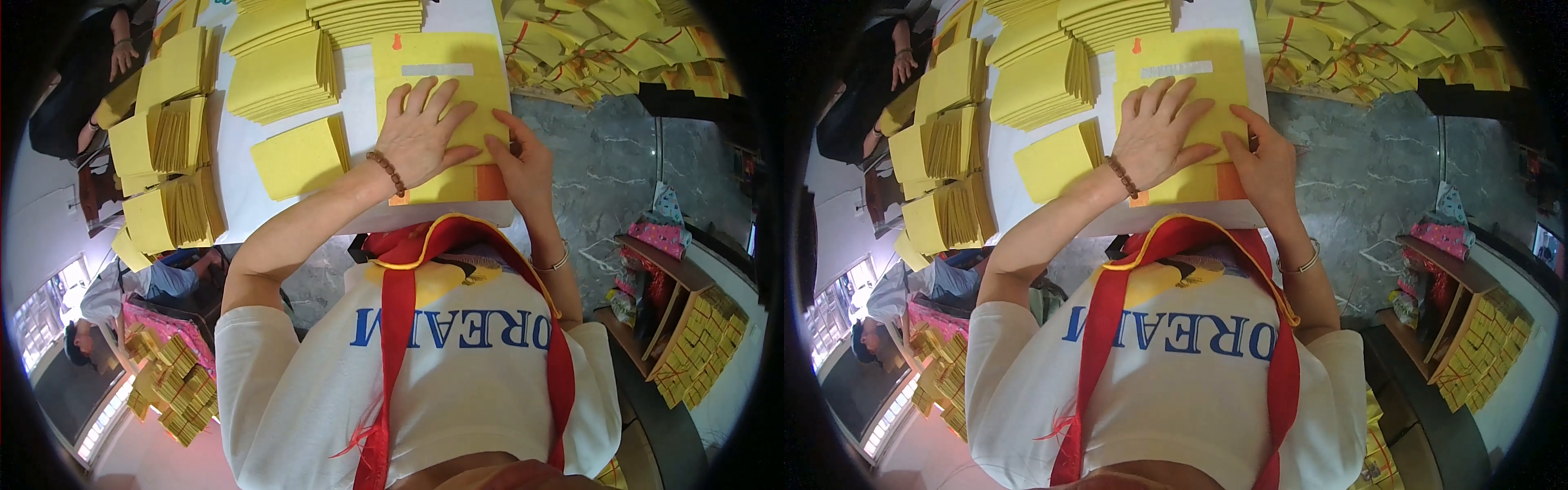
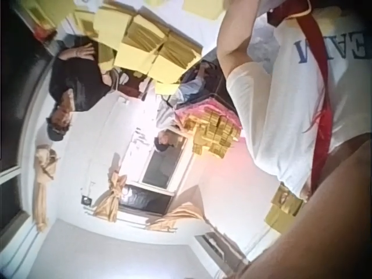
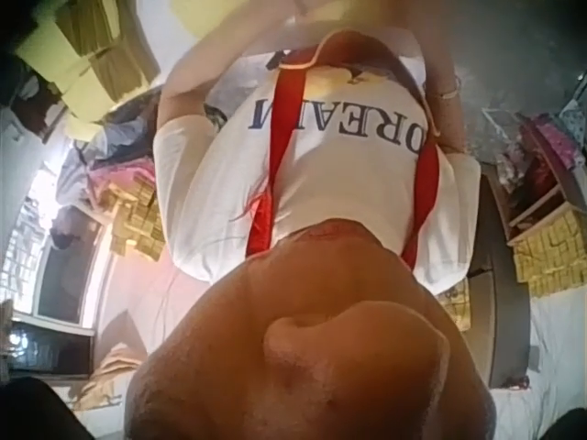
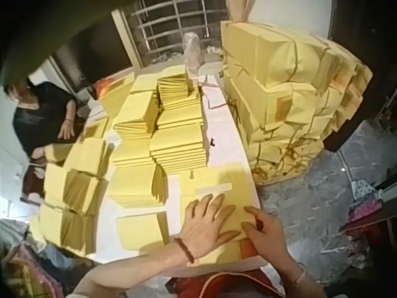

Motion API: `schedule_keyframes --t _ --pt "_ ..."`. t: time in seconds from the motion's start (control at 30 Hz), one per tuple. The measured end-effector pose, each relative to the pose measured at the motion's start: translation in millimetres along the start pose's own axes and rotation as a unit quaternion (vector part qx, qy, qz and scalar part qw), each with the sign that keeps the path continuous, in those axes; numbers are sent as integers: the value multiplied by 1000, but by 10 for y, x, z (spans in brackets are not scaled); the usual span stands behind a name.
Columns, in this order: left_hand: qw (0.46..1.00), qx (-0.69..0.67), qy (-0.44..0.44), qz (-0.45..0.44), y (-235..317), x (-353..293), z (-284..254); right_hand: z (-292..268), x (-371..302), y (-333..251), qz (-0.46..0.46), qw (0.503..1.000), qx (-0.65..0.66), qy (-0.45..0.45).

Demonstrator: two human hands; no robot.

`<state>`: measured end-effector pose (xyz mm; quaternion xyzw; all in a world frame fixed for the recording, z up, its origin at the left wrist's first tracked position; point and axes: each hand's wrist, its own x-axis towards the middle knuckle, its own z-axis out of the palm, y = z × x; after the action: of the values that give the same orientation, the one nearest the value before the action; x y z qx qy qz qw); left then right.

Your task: Folding individual sheets of yellow ritual paper with a silver foil center and stacking them into piles.

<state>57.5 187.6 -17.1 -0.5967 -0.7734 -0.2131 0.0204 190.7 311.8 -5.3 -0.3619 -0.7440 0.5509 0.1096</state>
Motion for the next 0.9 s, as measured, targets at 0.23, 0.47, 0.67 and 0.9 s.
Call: schedule_keyframes --t 0.23,0.47,0.67,0.9 --pt "1000 -19 -19 -3 -41 -10 -7 108 -230 -14 -380 817 -432 33" --pt "984 -137 101 55 -149 -139 -99 183 -247 229 -345 832 -435 -5" --pt "984 124 -53 113 19 -245 -241 194 -261 196 -327 841 -431 -11" --pt "965 248 24 83 187 -145 -81 115 -172 425 -204 964 169 17"
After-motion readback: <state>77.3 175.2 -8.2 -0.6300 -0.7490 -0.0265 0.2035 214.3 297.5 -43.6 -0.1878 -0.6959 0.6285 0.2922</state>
